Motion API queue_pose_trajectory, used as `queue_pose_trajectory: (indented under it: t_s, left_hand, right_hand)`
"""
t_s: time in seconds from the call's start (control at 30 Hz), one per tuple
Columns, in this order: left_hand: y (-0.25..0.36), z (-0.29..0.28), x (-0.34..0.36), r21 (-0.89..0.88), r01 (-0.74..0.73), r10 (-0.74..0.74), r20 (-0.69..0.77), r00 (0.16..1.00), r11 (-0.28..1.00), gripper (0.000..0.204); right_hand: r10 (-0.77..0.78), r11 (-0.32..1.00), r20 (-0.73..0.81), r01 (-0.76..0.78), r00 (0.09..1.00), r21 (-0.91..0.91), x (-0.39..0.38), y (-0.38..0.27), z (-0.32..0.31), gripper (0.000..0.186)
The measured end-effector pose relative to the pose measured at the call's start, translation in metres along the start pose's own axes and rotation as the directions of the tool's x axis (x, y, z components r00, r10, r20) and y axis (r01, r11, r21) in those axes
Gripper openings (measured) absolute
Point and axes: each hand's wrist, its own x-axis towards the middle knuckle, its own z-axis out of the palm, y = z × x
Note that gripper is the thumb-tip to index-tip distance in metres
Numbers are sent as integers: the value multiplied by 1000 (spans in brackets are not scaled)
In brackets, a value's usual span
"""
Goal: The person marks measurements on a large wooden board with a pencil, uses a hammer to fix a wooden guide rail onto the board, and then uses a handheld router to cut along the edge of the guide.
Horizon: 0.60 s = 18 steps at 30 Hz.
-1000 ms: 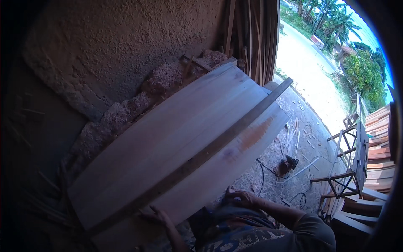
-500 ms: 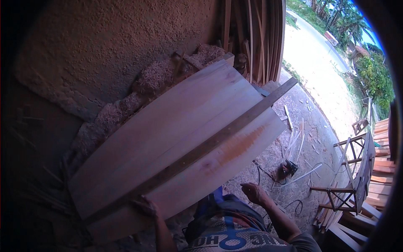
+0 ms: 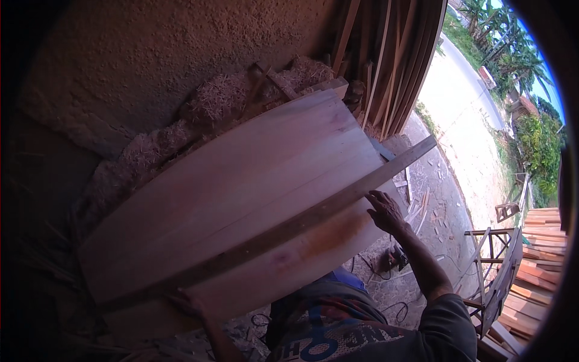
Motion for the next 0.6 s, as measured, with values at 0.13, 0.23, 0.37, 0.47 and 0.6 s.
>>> queue_pose_trajectory:
  t_s: [0.13,0.23,0.37,0.47,0.6]
  left_hand:
    - [20,20,-27,-32,96,-96,5,995,995,73]
    - [82,25,-65,-62,141,-140,27,990,988,74]
    - [142,34,-121,54,117,-117,8,993,992,75]
    - [171,47,-142,71,84,-84,6,996,994,76]
    - [159,53,-144,145,-42,51,-60,997,988,78]
  right_hand:
    - [37,998,57,-34,998,-45,40,42,-10,63]
    - [25,999,11,-25,1000,-34,54,84,-10,76]
    - [-23,999,88,21,996,26,67,104,-21,86]
    - [-64,996,33,62,997,68,65,113,-13,86]
    - [-104,992,-78,109,991,60,50,114,-5,75]
